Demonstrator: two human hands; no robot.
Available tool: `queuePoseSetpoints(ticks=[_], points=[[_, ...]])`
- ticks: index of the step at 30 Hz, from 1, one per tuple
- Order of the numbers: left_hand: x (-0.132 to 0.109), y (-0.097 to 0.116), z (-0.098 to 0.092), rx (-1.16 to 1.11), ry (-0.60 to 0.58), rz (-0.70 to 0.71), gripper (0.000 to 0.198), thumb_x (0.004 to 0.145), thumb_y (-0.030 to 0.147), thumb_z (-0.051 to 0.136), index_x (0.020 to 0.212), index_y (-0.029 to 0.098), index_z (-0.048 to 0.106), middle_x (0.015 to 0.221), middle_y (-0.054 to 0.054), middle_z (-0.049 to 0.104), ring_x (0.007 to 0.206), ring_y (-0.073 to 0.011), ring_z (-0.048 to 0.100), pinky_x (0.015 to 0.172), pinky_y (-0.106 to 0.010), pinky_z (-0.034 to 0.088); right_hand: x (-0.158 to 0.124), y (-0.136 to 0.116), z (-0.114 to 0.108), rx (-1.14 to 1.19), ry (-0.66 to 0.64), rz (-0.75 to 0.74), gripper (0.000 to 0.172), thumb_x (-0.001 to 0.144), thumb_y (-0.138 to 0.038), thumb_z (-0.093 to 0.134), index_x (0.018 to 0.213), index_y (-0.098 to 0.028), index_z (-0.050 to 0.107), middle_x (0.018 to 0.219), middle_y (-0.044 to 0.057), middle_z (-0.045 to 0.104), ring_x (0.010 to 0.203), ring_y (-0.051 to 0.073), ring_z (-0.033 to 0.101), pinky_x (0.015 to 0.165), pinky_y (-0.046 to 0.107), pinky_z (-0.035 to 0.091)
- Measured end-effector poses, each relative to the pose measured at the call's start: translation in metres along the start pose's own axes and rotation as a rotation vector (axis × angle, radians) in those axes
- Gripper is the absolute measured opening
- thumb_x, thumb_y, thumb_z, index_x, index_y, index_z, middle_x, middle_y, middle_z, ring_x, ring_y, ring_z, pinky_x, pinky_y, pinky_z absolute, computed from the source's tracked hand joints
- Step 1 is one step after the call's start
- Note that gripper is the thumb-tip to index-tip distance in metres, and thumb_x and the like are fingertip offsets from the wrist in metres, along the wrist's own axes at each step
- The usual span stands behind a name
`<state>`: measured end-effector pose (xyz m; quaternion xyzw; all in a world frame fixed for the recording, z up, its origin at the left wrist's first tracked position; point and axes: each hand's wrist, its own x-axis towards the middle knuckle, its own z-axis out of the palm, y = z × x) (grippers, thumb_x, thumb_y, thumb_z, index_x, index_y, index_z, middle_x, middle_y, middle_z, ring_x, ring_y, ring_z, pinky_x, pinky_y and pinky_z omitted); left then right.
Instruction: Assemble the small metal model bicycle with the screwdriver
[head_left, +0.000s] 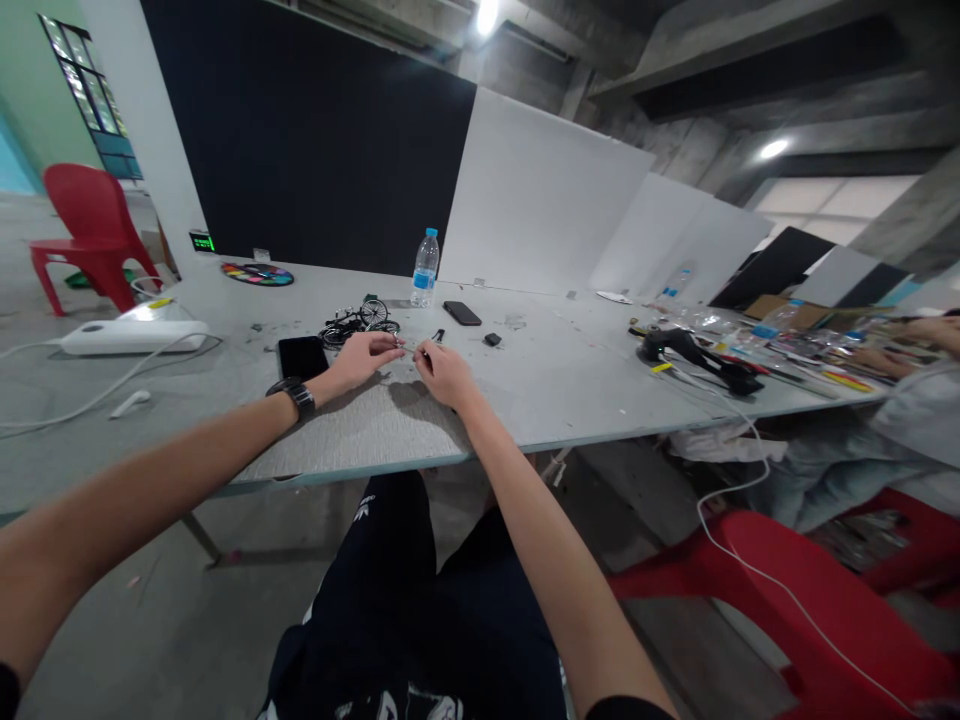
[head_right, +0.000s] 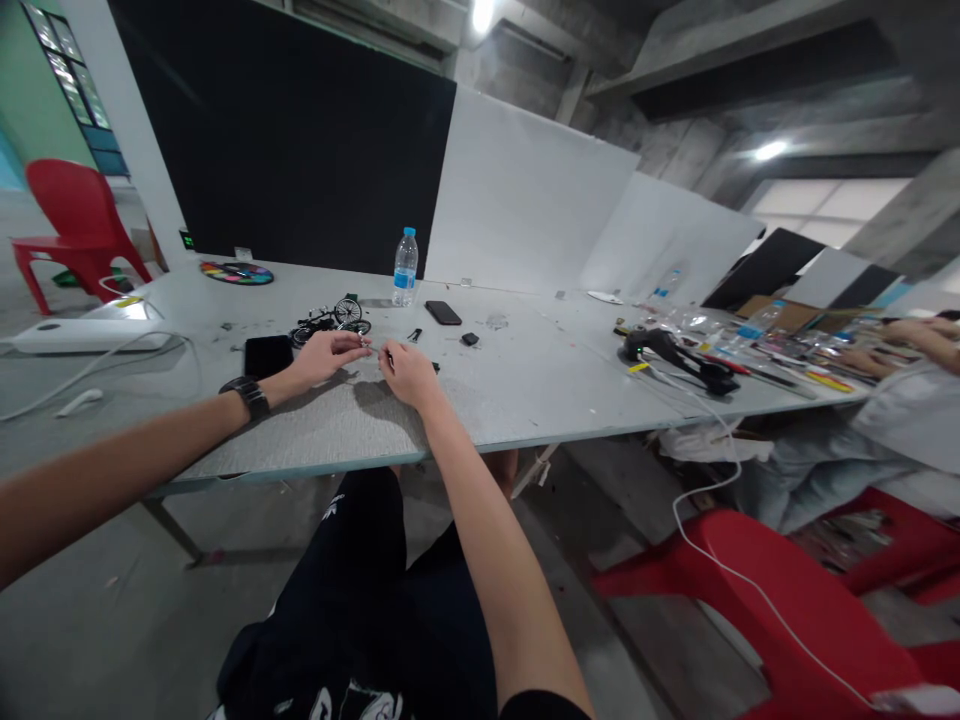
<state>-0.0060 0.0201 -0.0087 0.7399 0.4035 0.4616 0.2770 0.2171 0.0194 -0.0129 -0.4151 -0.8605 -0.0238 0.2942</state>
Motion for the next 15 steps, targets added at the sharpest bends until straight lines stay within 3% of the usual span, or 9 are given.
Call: queuePoseSetpoints(ticks=[9, 15], points=[[-0.0017, 0.0019, -0.0003, -0.03, -0.008, 0.002, 0.04, 0.09, 0.052, 0.078, 0.108, 0.016, 0.077, 0.112, -0.017, 0.082, 0.104, -0.0312, 0.078, 0.099, -0.049, 0.061, 0.0005, 0.0, -0.0022, 0.055, -0.005, -0.017, 0.027, 0.113, -0.034, 0.04, 0.103, -0.021, 0.061, 0.093, 0.009, 0.07, 0.08, 0.022, 0.06, 0.071, 0.031, 0.038], [-0.0029, 0.0056, -0.0013, -0.001, 0.003, -0.006, 0.036, 0.089, 0.048, 0.08, 0.106, 0.016, 0.079, 0.11, -0.015, 0.083, 0.102, -0.0302, 0.077, 0.098, -0.047, 0.061, 0.0021, 0.0047, 0.0034, 0.187, 0.034, -0.034, 0.034, 0.116, -0.039, 0.033, 0.109, -0.022, 0.061, 0.107, 0.012, 0.07, 0.093, 0.024, 0.062, 0.079, 0.034, 0.044]])
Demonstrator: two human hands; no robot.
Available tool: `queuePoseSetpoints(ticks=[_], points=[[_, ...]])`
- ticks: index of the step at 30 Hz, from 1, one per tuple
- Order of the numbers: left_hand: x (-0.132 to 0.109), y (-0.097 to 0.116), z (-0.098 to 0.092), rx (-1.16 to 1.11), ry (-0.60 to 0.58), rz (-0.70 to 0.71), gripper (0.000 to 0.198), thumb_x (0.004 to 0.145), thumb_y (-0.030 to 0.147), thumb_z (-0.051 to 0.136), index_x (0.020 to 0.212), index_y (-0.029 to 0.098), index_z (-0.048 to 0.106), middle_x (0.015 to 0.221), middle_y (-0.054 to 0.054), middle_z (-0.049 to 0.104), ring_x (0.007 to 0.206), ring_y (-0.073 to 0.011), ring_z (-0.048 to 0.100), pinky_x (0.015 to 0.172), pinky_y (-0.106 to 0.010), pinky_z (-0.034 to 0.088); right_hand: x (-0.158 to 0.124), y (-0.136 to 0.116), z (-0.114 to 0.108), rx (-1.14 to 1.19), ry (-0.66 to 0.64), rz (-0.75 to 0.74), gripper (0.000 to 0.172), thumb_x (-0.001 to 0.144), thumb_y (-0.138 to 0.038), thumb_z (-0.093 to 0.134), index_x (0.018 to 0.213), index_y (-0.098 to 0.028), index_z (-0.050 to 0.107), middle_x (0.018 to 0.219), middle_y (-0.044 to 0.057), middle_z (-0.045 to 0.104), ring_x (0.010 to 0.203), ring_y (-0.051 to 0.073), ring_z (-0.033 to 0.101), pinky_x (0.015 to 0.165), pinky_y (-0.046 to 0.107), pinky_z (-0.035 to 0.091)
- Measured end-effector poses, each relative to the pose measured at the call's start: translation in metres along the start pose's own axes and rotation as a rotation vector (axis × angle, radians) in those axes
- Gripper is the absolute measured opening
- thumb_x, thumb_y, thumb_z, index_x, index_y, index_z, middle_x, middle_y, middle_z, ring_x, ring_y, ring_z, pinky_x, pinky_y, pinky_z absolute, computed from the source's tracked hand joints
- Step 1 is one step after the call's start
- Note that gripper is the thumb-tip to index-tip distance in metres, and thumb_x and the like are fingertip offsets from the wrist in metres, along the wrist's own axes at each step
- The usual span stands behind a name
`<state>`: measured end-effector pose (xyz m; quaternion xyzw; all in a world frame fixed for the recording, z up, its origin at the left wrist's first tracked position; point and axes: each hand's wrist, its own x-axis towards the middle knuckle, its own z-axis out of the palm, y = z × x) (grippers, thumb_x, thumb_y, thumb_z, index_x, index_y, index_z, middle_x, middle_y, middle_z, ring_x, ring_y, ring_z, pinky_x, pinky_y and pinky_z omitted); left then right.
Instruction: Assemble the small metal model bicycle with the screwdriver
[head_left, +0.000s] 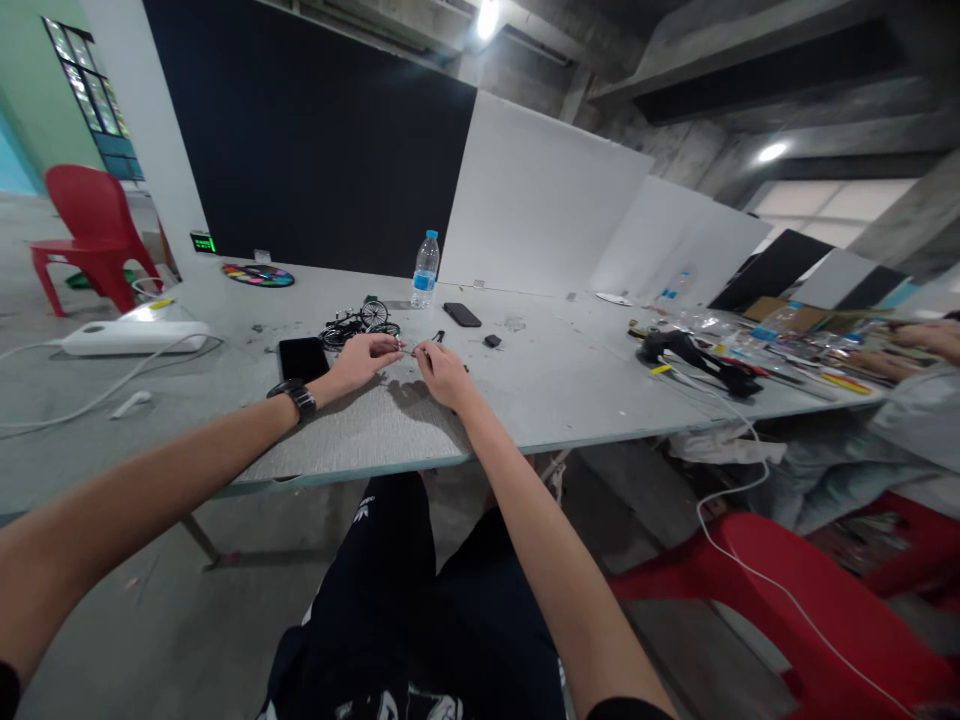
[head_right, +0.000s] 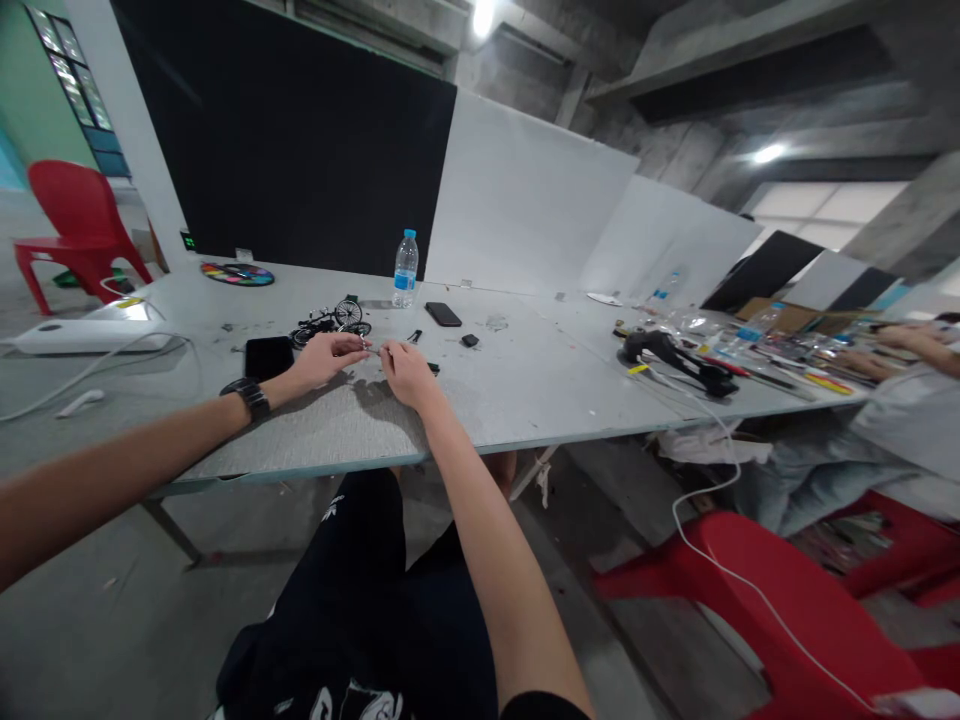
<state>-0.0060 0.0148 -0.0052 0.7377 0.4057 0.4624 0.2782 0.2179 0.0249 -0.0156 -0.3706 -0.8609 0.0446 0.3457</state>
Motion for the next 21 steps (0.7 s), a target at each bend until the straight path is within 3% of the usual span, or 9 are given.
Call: queuePoseSetpoints(ticks=[9, 15, 21], points=[[-0.0004, -0.0006, 0.0014, 0.056, 0.006, 0.025, 0.03, 0.09, 0.044, 0.078, 0.1, 0.016, 0.078, 0.101, -0.014, 0.083, 0.093, -0.0271, 0.077, 0.093, -0.042, 0.062, 0.0004, 0.0061, 0.0042, 0.041, 0.01, 0.021, 0.028, 0.115, -0.035, 0.038, 0.111, -0.021, 0.061, 0.114, 0.013, 0.067, 0.102, 0.025, 0.061, 0.089, 0.036, 0.047], [-0.0013, -0.0004, 0.0003, 0.076, 0.004, 0.024, 0.035, 0.089, 0.048, 0.078, 0.103, 0.016, 0.079, 0.103, -0.014, 0.083, 0.092, -0.028, 0.077, 0.094, -0.044, 0.062, 0.0028, 0.0079, 0.0036, -0.024, -0.066, 0.015, 0.039, 0.115, -0.031, 0.037, 0.087, -0.021, 0.062, 0.093, 0.008, 0.062, 0.091, 0.023, 0.057, 0.085, 0.035, 0.045], [-0.0033, 0.0051, -0.0006, 0.087, -0.028, 0.016, 0.035, 0.088, 0.052, 0.079, 0.097, 0.018, 0.08, 0.102, -0.013, 0.084, 0.092, -0.029, 0.077, 0.091, -0.043, 0.063, 0.0014, 0.0035, -0.003, -0.026, -0.001, 0.01, 0.03, 0.112, -0.025, 0.047, 0.096, -0.018, 0.071, 0.096, 0.009, 0.062, 0.09, 0.022, 0.059, 0.082, 0.034, 0.045]])
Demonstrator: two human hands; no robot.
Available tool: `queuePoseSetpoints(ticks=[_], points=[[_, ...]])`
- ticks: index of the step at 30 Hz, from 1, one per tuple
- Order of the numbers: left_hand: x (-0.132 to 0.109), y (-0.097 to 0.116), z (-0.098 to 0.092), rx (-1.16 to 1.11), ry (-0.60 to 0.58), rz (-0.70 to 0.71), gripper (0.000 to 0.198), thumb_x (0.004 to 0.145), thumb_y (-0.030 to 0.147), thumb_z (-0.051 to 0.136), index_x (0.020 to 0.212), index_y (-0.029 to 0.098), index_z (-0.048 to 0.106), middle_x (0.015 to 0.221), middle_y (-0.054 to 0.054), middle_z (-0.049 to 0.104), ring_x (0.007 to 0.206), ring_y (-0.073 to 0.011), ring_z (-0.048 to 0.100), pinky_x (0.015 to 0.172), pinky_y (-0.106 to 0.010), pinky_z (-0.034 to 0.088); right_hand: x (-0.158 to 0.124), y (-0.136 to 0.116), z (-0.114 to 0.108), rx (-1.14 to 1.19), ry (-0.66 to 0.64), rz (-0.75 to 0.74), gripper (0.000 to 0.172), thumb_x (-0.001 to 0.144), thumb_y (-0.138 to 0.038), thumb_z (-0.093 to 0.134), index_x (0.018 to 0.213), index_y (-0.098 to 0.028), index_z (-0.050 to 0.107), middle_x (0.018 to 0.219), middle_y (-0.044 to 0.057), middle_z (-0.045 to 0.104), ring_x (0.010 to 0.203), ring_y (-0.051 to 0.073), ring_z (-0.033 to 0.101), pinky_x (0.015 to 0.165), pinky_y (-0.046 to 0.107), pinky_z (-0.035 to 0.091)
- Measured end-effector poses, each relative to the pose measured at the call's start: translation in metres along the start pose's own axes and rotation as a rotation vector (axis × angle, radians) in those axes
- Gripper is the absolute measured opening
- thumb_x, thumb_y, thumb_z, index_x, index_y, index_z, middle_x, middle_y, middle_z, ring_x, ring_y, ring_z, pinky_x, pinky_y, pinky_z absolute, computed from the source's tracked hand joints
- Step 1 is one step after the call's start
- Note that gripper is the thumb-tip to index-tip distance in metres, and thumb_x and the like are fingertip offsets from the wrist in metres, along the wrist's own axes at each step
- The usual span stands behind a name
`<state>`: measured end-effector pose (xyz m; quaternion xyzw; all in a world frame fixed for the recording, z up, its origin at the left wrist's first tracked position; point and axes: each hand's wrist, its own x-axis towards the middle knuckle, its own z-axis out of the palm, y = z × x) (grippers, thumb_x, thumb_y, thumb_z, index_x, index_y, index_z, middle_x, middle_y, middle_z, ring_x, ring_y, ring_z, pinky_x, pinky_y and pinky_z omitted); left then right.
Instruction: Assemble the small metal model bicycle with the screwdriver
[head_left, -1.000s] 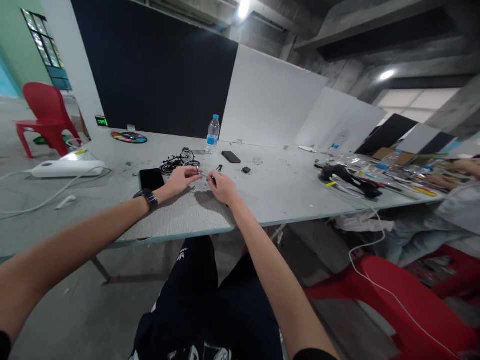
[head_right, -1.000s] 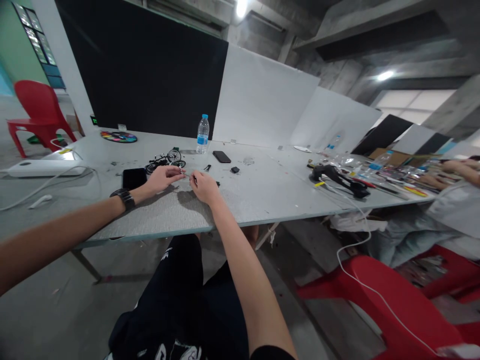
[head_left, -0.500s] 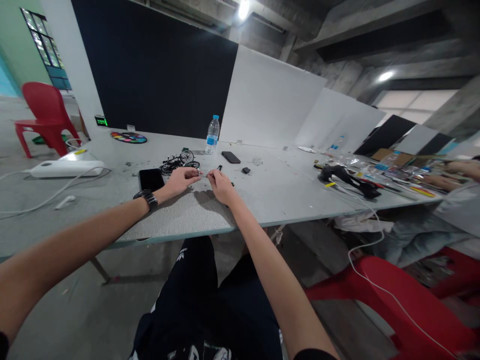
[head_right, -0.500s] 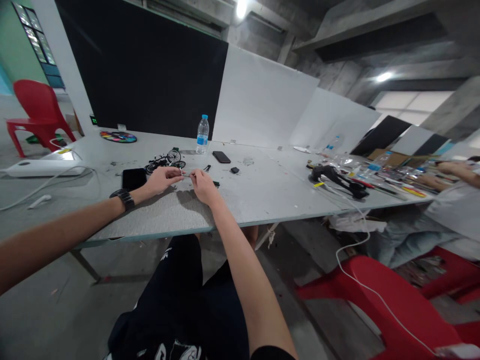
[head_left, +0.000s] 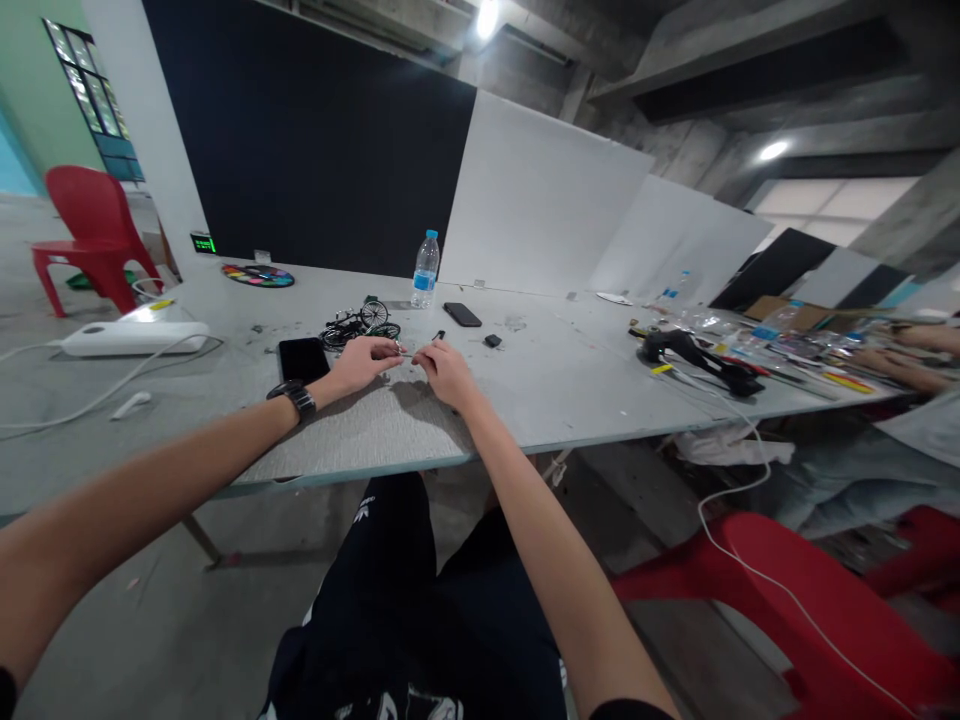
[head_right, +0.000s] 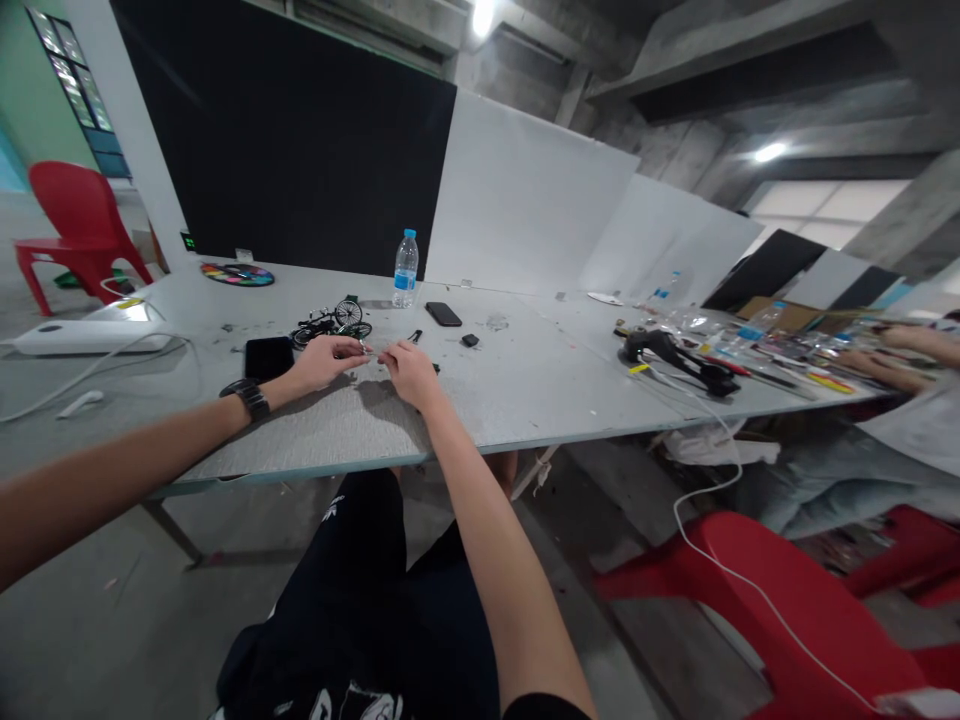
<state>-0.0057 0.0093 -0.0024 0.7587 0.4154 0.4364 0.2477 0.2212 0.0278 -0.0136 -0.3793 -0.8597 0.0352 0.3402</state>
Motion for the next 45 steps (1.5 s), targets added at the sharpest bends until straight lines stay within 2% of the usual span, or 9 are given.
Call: queuePoseSetpoints(ticks=[9, 16, 20, 25, 34, 40, 45], points=[[-0.0004, 0.0001, 0.0001, 0.017, -0.02, 0.016, 0.027, 0.089, 0.045, 0.077, 0.1, 0.02, 0.082, 0.102, -0.012, 0.084, 0.097, -0.0303, 0.078, 0.093, -0.045, 0.061, -0.0014, -0.0018, -0.0018, 0.028, 0.047, -0.011, 0.025, 0.109, -0.029, 0.055, 0.095, -0.02, 0.074, 0.09, 0.007, 0.061, 0.084, 0.021, 0.056, 0.075, 0.033, 0.044], [-0.0009, 0.0004, -0.0006, 0.05, -0.031, 0.031, 0.028, 0.089, 0.045, 0.076, 0.099, 0.02, 0.082, 0.098, -0.011, 0.084, 0.093, -0.029, 0.077, 0.089, -0.041, 0.062, -0.0032, -0.0063, -0.0052, 0.044, 0.077, -0.036, 0.024, 0.108, -0.029, 0.056, 0.092, -0.019, 0.07, 0.091, 0.007, 0.062, 0.086, 0.021, 0.058, 0.079, 0.032, 0.045], [-0.0017, 0.0033, -0.0003, 0.047, -0.033, 0.036, 0.03, 0.091, 0.048, 0.074, 0.098, 0.02, 0.081, 0.098, -0.011, 0.084, 0.093, -0.0285, 0.077, 0.09, -0.041, 0.061, -0.0018, -0.0083, -0.0032, 0.086, -0.006, 0.005, 0.03, 0.111, -0.038, 0.051, 0.095, -0.021, 0.069, 0.085, 0.005, 0.068, 0.08, 0.02, 0.06, 0.076, 0.031, 0.043], [-0.0026, 0.0058, 0.0001, 0.032, -0.036, 0.059, 0.029, 0.091, 0.048, 0.075, 0.094, 0.02, 0.081, 0.097, -0.01, 0.083, 0.093, -0.0281, 0.077, 0.093, -0.041, 0.061, 0.0006, -0.0049, 0.0013, 0.083, -0.077, 0.101, 0.043, 0.114, -0.036, 0.042, 0.082, -0.02, 0.067, 0.085, 0.007, 0.073, 0.08, 0.02, 0.064, 0.078, 0.032, 0.045], [-0.0035, 0.0059, -0.0001, 0.033, -0.058, 0.067, 0.029, 0.091, 0.047, 0.073, 0.096, 0.02, 0.083, 0.102, -0.01, 0.084, 0.099, -0.0308, 0.078, 0.096, -0.044, 0.06, 0.0009, -0.0047, -0.0047, 0.153, -0.059, 0.079, 0.036, 0.11, -0.036, 0.054, 0.09, -0.02, 0.079, 0.096, 0.01, 0.078, 0.089, 0.023, 0.07, 0.082, 0.033, 0.05], [-0.0041, 0.0057, -0.0003, 0.011, -0.063, 0.056, 0.03, 0.09, 0.048, 0.074, 0.095, 0.02, 0.085, 0.109, -0.011, 0.084, 0.102, -0.0317, 0.078, 0.1, -0.046, 0.06, -0.0001, -0.0074, -0.0052, 0.121, 0.002, 0.047, 0.025, 0.105, -0.029, 0.061, 0.091, -0.018, 0.08, 0.094, 0.01, 0.078, 0.088, 0.023, 0.069, 0.084, 0.034, 0.05], [-0.0035, 0.003, 0.0012, 0.035, -0.053, 0.042, 0.026, 0.087, 0.046, 0.076, 0.086, 0.022, 0.084, 0.102, -0.011, 0.085, 0.098, -0.0319, 0.077, 0.093, -0.044, 0.062, -0.0015, -0.0103, -0.0073, 0.118, 0.029, 0.016, 0.023, 0.104, -0.029, 0.063, 0.088, -0.02, 0.076, 0.09, 0.009, 0.074, 0.085, 0.022, 0.065, 0.082, 0.034, 0.049]])
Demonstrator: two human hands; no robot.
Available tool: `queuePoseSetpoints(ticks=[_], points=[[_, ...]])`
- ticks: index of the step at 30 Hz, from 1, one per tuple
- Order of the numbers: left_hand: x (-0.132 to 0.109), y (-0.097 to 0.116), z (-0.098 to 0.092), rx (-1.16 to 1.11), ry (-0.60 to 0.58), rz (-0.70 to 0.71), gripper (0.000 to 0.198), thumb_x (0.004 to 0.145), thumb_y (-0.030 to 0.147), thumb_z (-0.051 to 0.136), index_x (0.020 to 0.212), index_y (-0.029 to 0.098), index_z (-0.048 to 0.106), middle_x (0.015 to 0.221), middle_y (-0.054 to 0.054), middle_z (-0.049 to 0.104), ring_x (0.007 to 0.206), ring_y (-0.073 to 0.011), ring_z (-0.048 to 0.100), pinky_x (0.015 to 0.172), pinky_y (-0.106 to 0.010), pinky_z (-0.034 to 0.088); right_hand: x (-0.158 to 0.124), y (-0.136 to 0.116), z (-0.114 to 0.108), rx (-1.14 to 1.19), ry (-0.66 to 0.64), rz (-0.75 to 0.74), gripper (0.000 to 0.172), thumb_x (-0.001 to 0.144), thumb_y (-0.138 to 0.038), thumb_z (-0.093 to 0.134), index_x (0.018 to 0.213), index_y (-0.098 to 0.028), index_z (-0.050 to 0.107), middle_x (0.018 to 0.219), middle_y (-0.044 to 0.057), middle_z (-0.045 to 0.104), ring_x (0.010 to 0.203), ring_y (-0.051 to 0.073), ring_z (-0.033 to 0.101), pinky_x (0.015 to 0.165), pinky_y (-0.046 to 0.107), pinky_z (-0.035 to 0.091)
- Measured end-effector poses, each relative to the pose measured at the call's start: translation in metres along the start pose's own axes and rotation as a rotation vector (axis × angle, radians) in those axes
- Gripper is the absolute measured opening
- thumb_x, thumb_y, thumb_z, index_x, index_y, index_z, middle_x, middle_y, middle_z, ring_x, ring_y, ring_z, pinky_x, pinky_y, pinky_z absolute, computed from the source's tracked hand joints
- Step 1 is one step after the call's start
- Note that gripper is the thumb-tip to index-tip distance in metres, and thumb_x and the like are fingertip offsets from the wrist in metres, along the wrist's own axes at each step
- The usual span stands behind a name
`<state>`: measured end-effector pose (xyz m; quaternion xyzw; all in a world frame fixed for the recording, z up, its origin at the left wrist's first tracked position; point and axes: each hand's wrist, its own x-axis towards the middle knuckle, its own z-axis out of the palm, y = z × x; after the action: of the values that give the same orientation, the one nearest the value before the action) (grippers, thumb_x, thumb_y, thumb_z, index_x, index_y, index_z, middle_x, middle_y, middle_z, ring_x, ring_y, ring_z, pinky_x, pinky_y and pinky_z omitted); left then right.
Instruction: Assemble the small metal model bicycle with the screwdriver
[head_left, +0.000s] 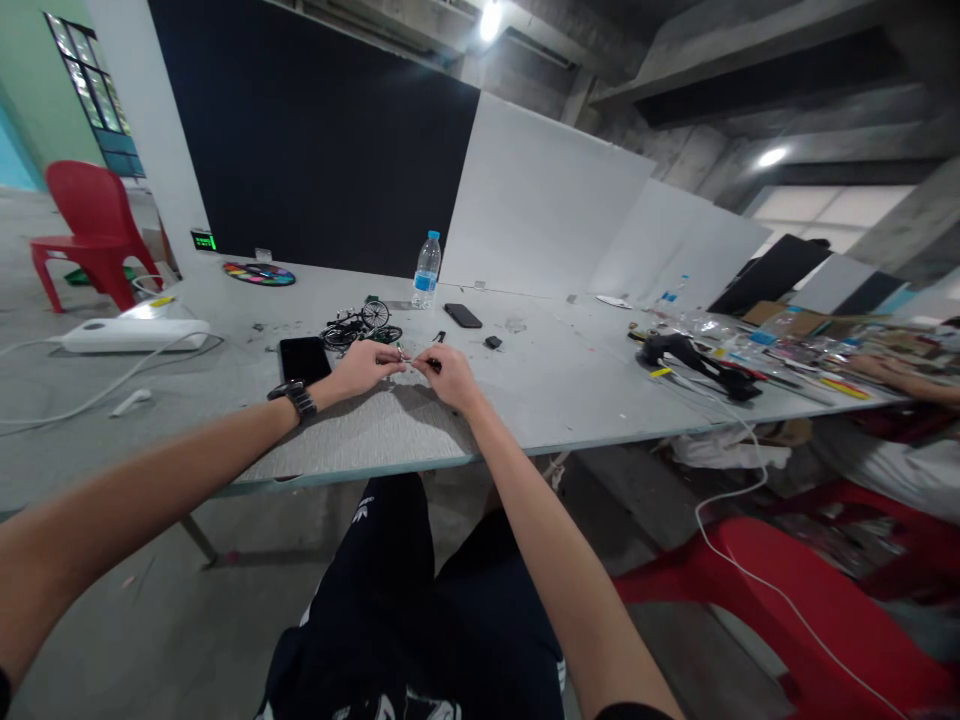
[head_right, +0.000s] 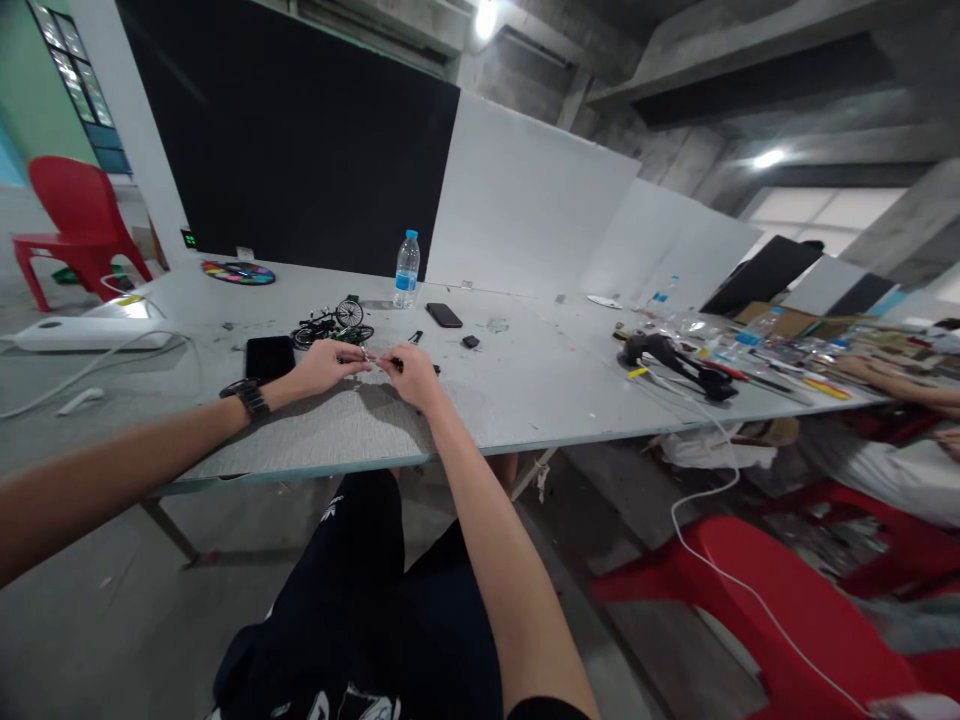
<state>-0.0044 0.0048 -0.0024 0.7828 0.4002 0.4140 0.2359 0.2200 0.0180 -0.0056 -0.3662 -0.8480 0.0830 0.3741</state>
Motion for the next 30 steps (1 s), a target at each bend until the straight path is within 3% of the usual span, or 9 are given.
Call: queuePoseSetpoints(ticks=[6, 11, 15, 22, 30], points=[[0.0007, -0.0009, 0.0002, 0.013, 0.006, 0.012, 0.026, 0.087, 0.047, 0.076, 0.087, 0.022, 0.083, 0.096, -0.009, 0.084, 0.092, -0.0298, 0.077, 0.092, -0.043, 0.062, 0.0001, 0.0036, 0.0035, -0.031, 0.004, -0.032, 0.026, 0.107, -0.033, 0.058, 0.085, -0.021, 0.065, 0.09, 0.008, 0.067, 0.088, 0.022, 0.061, 0.082, 0.034, 0.048], [0.001, -0.0002, 0.0006, 0.016, 0.0, 0.006, 0.027, 0.088, 0.047, 0.074, 0.091, 0.021, 0.083, 0.097, -0.01, 0.084, 0.091, -0.0288, 0.077, 0.093, -0.043, 0.062, 0.0019, 0.0051, 0.0061, -0.076, -0.06, -0.014, 0.033, 0.111, -0.032, 0.048, 0.087, -0.021, 0.067, 0.088, 0.008, 0.067, 0.091, 0.023, 0.06, 0.087, 0.036, 0.047], [0.0008, -0.0021, 0.0013, 0.043, 0.001, 0.01, 0.025, 0.087, 0.046, 0.074, 0.089, 0.022, 0.084, 0.103, -0.011, 0.085, 0.097, -0.0313, 0.078, 0.094, -0.044, 0.061, 0.0019, 0.0037, 0.0042, -0.041, -0.06, 0.019, 0.027, 0.108, -0.028, 0.055, 0.087, -0.02, 0.07, 0.091, 0.009, 0.069, 0.09, 0.023, 0.063, 0.086, 0.036, 0.048], [-0.0003, -0.0035, 0.0009, 0.063, -0.02, 0.005, 0.028, 0.085, 0.048, 0.073, 0.084, 0.022, 0.083, 0.094, -0.009, 0.085, 0.089, -0.0304, 0.077, 0.086, -0.041, 0.061, 0.0011, 0.0042, 0.0045, 0.008, -0.036, 0.031, 0.027, 0.103, -0.033, 0.063, 0.079, -0.021, 0.064, 0.085, 0.006, 0.065, 0.083, 0.021, 0.06, 0.078, 0.034, 0.048], [0.0012, -0.0053, 0.0025, 0.049, -0.015, 0.006, 0.024, 0.085, 0.045, 0.075, 0.084, 0.023, 0.083, 0.098, -0.009, 0.085, 0.093, -0.0306, 0.077, 0.091, -0.043, 0.061, 0.0003, 0.0024, 0.0038, 0.033, -0.01, 0.007, 0.023, 0.102, -0.03, 0.064, 0.08, -0.022, 0.062, 0.088, 0.006, 0.064, 0.085, 0.021, 0.06, 0.078, 0.033, 0.047]])
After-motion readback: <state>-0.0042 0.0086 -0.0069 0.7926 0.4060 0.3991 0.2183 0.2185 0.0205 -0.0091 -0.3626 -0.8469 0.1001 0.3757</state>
